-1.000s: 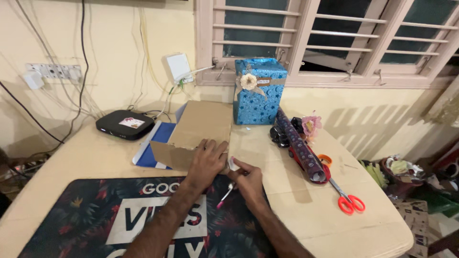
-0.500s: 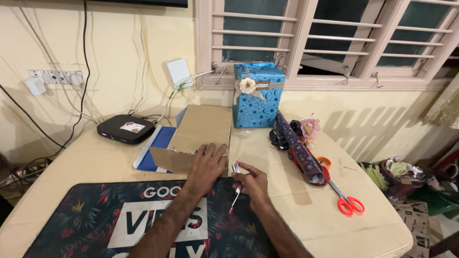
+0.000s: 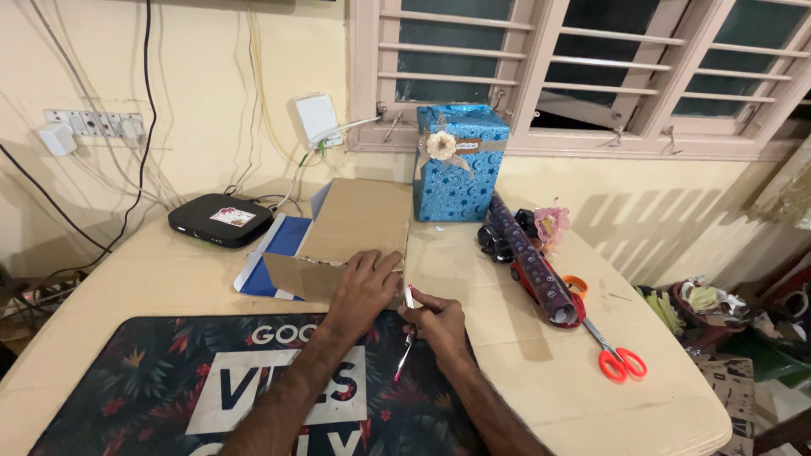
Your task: The person assembles a flat cardboard box by folding its flaps and securing them with a stapler. They then use a pink utility knife to trim excess cardboard edges. The task is performed on a table with other items like a wrapped gift and scissors nearby.
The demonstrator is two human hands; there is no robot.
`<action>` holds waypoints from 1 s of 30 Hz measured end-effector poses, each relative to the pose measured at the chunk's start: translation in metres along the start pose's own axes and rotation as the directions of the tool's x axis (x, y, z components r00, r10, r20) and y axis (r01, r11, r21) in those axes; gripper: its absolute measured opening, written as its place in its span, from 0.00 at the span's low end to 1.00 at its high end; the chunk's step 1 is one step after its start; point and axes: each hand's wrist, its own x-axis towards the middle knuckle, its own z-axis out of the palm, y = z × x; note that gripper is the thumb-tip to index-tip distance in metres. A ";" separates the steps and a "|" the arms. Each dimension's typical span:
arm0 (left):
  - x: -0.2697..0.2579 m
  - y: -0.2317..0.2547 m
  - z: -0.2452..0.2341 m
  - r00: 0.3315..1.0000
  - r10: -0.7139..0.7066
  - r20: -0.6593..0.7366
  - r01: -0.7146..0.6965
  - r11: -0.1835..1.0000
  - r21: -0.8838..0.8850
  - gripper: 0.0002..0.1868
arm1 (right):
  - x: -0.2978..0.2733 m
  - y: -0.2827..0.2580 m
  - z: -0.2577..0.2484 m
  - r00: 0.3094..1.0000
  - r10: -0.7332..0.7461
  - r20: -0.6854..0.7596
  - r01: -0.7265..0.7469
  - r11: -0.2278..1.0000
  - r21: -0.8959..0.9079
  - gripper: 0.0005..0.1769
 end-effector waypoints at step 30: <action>0.001 -0.003 0.005 1.000 -0.020 -0.022 0.019 0.999 -0.038 0.15 | 0.003 0.006 0.001 0.990 -0.122 0.071 0.130 0.984 -0.120 0.18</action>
